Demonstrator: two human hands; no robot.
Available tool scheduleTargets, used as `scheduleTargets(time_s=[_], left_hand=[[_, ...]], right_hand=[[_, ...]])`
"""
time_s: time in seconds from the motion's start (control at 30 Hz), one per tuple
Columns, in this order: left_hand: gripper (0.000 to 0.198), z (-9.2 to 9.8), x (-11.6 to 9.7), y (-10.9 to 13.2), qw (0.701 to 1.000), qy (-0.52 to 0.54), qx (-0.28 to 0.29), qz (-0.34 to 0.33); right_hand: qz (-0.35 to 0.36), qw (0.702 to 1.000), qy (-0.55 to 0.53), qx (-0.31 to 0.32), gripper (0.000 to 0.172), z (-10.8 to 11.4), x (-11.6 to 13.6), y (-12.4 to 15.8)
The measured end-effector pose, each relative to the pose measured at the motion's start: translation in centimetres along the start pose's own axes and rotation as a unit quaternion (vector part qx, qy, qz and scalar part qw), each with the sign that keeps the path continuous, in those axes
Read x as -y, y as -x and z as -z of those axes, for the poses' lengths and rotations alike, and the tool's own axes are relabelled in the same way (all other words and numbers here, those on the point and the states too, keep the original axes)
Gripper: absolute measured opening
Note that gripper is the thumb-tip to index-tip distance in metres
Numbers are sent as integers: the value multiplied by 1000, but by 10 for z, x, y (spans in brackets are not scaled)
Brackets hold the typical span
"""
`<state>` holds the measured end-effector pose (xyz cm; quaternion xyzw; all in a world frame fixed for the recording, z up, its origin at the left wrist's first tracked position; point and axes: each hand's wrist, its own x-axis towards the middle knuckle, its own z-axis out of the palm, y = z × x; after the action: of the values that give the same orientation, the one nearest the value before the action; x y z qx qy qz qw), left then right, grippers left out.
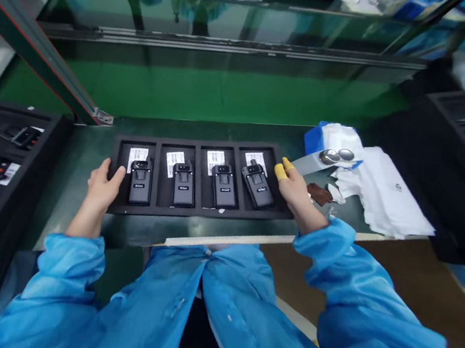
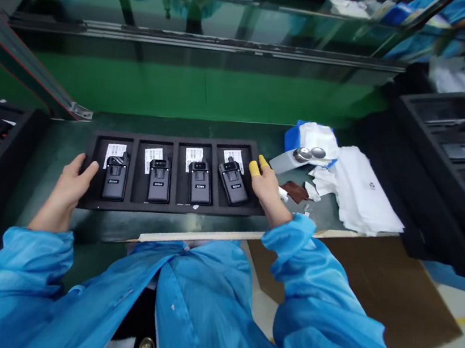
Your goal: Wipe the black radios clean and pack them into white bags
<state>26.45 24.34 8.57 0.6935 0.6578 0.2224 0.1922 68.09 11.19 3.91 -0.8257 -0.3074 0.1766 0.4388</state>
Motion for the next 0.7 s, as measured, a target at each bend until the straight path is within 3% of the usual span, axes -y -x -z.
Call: scheduleTargets(time_s=[0.17, 0.23, 0.33, 0.5, 0.6, 0.7], left_hand=[[44, 0, 2, 17, 987, 86, -124, 45], [37, -1, -2, 34, 976, 81, -204, 11], [29, -11, -17, 69, 951, 54, -287, -103], [23, -57, -50, 106, 933, 45, -273, -228], [29, -81, -60, 103, 924, 14, -292, -244], [32, -91, -62, 95, 923, -29, -313, -224]], right_hand=[[17, 1000, 6, -10, 63, -13, -15, -3], [24, 1000, 8, -10, 62, -14, -20, -4], [35, 999, 8, -15, 60, -12, -27, -1], [213, 971, 82, -71, 47, -2, -40, 29], [277, 951, 126, -51, 43, 3, -49, 52], [292, 945, 145, -21, 40, 6, -58, 68]])
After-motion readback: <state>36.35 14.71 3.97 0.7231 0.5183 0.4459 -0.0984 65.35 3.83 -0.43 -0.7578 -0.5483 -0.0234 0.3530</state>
